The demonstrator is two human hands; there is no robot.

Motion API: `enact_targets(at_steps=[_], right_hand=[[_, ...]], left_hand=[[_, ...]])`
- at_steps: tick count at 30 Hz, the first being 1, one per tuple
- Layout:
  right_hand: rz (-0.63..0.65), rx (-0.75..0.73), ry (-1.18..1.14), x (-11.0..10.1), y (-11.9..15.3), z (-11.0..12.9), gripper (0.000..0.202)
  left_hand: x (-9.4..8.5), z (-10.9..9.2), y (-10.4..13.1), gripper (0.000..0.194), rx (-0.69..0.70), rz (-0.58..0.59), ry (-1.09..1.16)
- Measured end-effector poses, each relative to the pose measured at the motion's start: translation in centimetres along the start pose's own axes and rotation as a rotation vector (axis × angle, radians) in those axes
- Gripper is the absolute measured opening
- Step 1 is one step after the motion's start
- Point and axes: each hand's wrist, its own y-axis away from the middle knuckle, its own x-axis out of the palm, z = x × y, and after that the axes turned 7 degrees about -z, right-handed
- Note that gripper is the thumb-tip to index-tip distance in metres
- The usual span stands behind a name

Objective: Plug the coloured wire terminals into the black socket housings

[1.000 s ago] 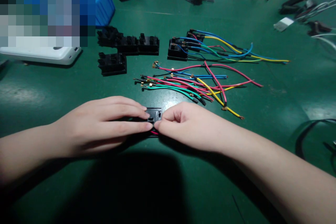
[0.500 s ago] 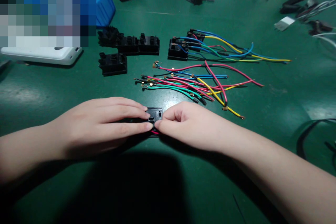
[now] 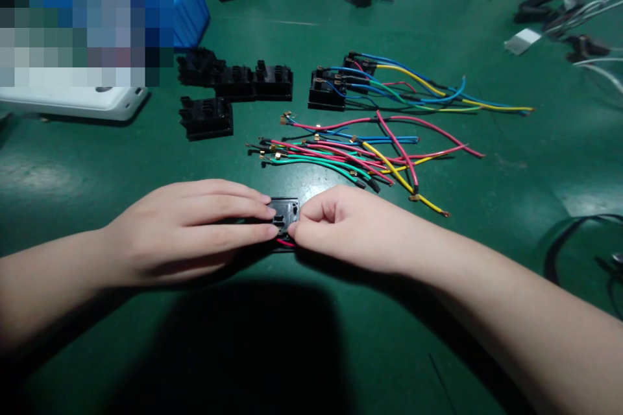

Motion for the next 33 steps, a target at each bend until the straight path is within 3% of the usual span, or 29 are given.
enact_targets(at_steps=[33], right_hand=[[-0.005, -0.070, 0.012, 0.11, 0.12, -0.14, 0.043]], left_hand=[[-0.27, -0.30, -0.32, 0.027, -0.038, 0.000, 0.018]])
